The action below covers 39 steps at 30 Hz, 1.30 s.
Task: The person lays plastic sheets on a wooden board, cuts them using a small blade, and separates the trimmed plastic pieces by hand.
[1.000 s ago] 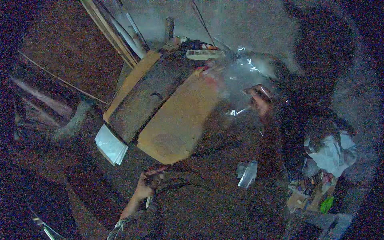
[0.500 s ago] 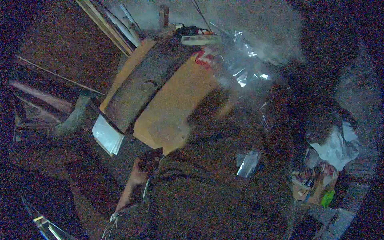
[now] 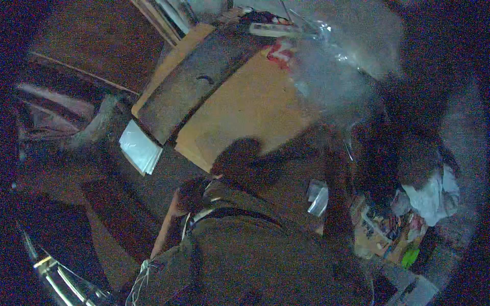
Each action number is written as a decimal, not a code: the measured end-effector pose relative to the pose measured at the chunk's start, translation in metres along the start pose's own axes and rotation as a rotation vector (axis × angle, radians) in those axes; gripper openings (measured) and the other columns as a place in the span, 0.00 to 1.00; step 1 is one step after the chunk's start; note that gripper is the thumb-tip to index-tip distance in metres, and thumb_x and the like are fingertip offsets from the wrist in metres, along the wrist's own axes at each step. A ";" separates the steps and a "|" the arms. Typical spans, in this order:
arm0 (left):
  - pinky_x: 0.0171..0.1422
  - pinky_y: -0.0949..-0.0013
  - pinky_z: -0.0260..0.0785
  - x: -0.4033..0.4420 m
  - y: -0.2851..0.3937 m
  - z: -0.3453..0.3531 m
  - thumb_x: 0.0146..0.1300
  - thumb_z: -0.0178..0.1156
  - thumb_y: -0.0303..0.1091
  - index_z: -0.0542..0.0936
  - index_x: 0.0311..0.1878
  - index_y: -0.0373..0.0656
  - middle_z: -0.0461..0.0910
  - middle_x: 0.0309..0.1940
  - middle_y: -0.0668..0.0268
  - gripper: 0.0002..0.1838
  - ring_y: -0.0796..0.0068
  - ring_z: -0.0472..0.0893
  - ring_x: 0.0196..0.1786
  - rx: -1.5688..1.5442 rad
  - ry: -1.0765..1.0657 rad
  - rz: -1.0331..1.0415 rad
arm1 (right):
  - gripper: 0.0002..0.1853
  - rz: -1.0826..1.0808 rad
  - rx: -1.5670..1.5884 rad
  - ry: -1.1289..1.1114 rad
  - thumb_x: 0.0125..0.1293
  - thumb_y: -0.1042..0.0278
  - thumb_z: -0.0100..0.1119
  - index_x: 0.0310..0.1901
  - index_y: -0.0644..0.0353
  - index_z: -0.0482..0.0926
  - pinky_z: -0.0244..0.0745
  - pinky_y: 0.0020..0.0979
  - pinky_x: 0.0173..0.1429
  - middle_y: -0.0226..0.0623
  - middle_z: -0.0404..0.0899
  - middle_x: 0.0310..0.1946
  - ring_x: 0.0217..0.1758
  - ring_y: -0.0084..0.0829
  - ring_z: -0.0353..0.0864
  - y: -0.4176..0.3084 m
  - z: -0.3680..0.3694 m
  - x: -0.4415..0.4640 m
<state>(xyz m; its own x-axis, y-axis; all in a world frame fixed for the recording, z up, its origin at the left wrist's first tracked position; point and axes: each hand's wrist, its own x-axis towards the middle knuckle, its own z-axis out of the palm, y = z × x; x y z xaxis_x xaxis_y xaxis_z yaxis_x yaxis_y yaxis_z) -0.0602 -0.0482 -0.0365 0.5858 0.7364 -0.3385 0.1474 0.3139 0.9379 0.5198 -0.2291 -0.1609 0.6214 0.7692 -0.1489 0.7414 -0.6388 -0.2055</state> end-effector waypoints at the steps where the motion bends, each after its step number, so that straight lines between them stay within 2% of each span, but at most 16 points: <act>1: 0.62 0.63 0.65 0.000 0.013 0.002 0.53 0.60 0.21 0.73 0.56 0.37 0.74 0.55 0.55 0.25 0.64 0.74 0.59 -0.001 0.020 0.010 | 0.21 -0.083 -0.103 -0.083 0.66 0.65 0.49 0.60 0.57 0.66 0.74 0.34 0.38 0.41 0.75 0.46 0.37 0.33 0.77 -0.005 0.021 -0.016; 4: 0.60 0.64 0.66 0.000 0.042 0.004 0.55 0.60 0.26 0.74 0.55 0.35 0.76 0.53 0.53 0.22 0.63 0.75 0.56 0.443 -0.022 0.110 | 0.23 -0.254 -0.190 -0.075 0.66 0.66 0.48 0.63 0.56 0.64 0.74 0.34 0.38 0.42 0.75 0.48 0.38 0.34 0.77 -0.038 0.047 -0.041; 6: 0.58 0.64 0.67 0.001 0.015 -0.004 0.57 0.60 0.31 0.74 0.55 0.36 0.76 0.53 0.52 0.21 0.62 0.76 0.55 0.227 -0.001 -0.055 | 0.25 0.159 0.388 -0.367 0.65 0.64 0.51 0.63 0.56 0.63 0.74 0.34 0.38 0.42 0.75 0.45 0.39 0.33 0.77 -0.069 0.037 -0.045; 9: 0.57 0.64 0.68 -0.004 0.025 -0.014 0.61 0.58 0.37 0.75 0.55 0.39 0.78 0.51 0.53 0.20 0.61 0.78 0.53 0.257 -0.046 0.069 | 0.27 0.571 0.942 -0.655 0.63 0.62 0.54 0.63 0.56 0.62 0.74 0.34 0.39 0.43 0.75 0.43 0.40 0.32 0.76 -0.094 0.025 -0.048; 10: 0.56 0.63 0.68 -0.004 0.028 -0.016 0.63 0.57 0.38 0.76 0.55 0.40 0.78 0.50 0.54 0.19 0.61 0.78 0.52 0.411 -0.093 0.104 | 0.26 0.051 0.190 -0.394 0.64 0.62 0.54 0.62 0.56 0.62 0.73 0.36 0.43 0.42 0.75 0.45 0.43 0.33 0.75 -0.076 0.040 -0.050; 12: 0.57 0.64 0.68 -0.008 0.039 -0.014 0.64 0.56 0.39 0.75 0.55 0.40 0.78 0.51 0.54 0.19 0.63 0.77 0.53 0.303 -0.042 0.011 | 0.26 -0.477 -0.565 -0.061 0.64 0.61 0.53 0.62 0.57 0.62 0.72 0.37 0.47 0.42 0.75 0.46 0.46 0.34 0.75 -0.062 0.050 -0.046; 16: 0.59 0.65 0.66 -0.017 0.075 -0.019 0.67 0.54 0.41 0.75 0.56 0.40 0.78 0.52 0.57 0.20 0.68 0.76 0.54 0.225 0.041 -0.057 | 0.21 0.065 0.464 0.132 0.65 0.60 0.53 0.57 0.58 0.66 0.70 0.38 0.51 0.42 0.74 0.47 0.49 0.35 0.74 -0.109 0.003 -0.030; 18: 0.59 0.65 0.65 -0.018 0.079 -0.024 0.67 0.54 0.42 0.74 0.57 0.39 0.78 0.51 0.57 0.21 0.69 0.76 0.53 0.176 0.054 0.005 | 0.19 0.042 0.821 0.237 0.65 0.60 0.53 0.54 0.59 0.68 0.69 0.39 0.53 0.43 0.74 0.47 0.51 0.36 0.73 -0.168 -0.044 -0.040; 21: 0.60 0.65 0.65 -0.017 0.089 -0.027 0.68 0.53 0.44 0.73 0.58 0.37 0.78 0.51 0.57 0.22 0.70 0.76 0.53 0.114 0.059 0.064 | 0.16 -0.201 0.759 0.312 0.66 0.62 0.53 0.50 0.61 0.70 0.70 0.37 0.51 0.41 0.76 0.43 0.48 0.34 0.74 -0.285 -0.142 -0.077; 23: 0.61 0.67 0.63 -0.023 0.126 -0.025 0.69 0.50 0.44 0.72 0.59 0.35 0.77 0.51 0.55 0.23 0.69 0.74 0.55 0.009 0.042 0.005 | 0.11 -0.243 0.868 0.046 0.65 0.69 0.52 0.46 0.64 0.70 0.72 0.31 0.42 0.39 0.77 0.33 0.38 0.32 0.77 -0.354 -0.199 -0.102; 24: 0.61 0.67 0.63 -0.021 0.129 -0.027 0.69 0.50 0.44 0.72 0.59 0.35 0.77 0.51 0.55 0.23 0.69 0.74 0.55 0.008 0.045 0.015 | 0.11 -0.252 0.867 0.052 0.65 0.69 0.52 0.46 0.64 0.70 0.72 0.31 0.42 0.39 0.77 0.33 0.38 0.32 0.77 -0.370 -0.203 -0.110; 26: 0.64 0.67 0.61 -0.017 0.135 -0.031 0.70 0.49 0.45 0.71 0.60 0.36 0.75 0.54 0.56 0.24 0.69 0.72 0.58 0.007 -0.039 0.149 | 0.08 -0.561 1.182 -0.318 0.67 0.71 0.51 0.44 0.63 0.72 0.73 0.29 0.40 0.34 0.78 0.32 0.33 0.25 0.77 -0.395 -0.204 -0.122; 30: 0.66 0.66 0.58 -0.034 0.164 -0.032 0.70 0.48 0.47 0.71 0.59 0.36 0.74 0.56 0.59 0.25 0.69 0.70 0.60 -0.294 -0.089 0.100 | 0.12 -0.643 1.174 -0.577 0.66 0.76 0.50 0.51 0.64 0.70 0.73 0.27 0.37 0.35 0.77 0.30 0.30 0.24 0.77 -0.440 -0.196 -0.151; 31: 0.64 0.66 0.60 -0.029 0.158 -0.034 0.69 0.50 0.44 0.69 0.62 0.38 0.76 0.53 0.59 0.24 0.70 0.72 0.57 -0.289 -0.087 0.257 | 0.14 -0.664 1.111 -0.668 0.66 0.77 0.50 0.53 0.64 0.70 0.73 0.27 0.37 0.35 0.77 0.30 0.30 0.24 0.77 -0.447 -0.195 -0.155; 36: 0.52 0.72 0.68 -0.035 0.152 -0.046 0.66 0.55 0.31 0.62 0.67 0.42 0.80 0.44 0.63 0.27 0.76 0.77 0.46 -0.413 0.069 0.373 | 0.20 -0.734 0.947 -0.853 0.65 0.76 0.52 0.59 0.63 0.66 0.72 0.26 0.41 0.35 0.77 0.33 0.34 0.21 0.75 -0.463 -0.186 -0.160; 39: 0.45 0.72 0.71 -0.053 0.171 -0.051 0.66 0.53 0.27 0.61 0.68 0.42 0.80 0.33 0.64 0.27 0.77 0.79 0.36 -0.392 0.130 0.432 | 0.22 -0.796 0.839 -0.729 0.65 0.73 0.54 0.60 0.63 0.66 0.70 0.26 0.45 0.34 0.77 0.34 0.37 0.21 0.75 -0.476 -0.183 -0.165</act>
<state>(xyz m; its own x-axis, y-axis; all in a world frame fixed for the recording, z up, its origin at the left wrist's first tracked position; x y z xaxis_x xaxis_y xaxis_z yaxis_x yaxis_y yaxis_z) -0.1066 -0.0030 0.1379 0.4215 0.9060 0.0380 -0.4023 0.1493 0.9032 0.1110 -0.0552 0.1387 -0.3639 0.9219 -0.1332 0.2957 -0.0212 -0.9550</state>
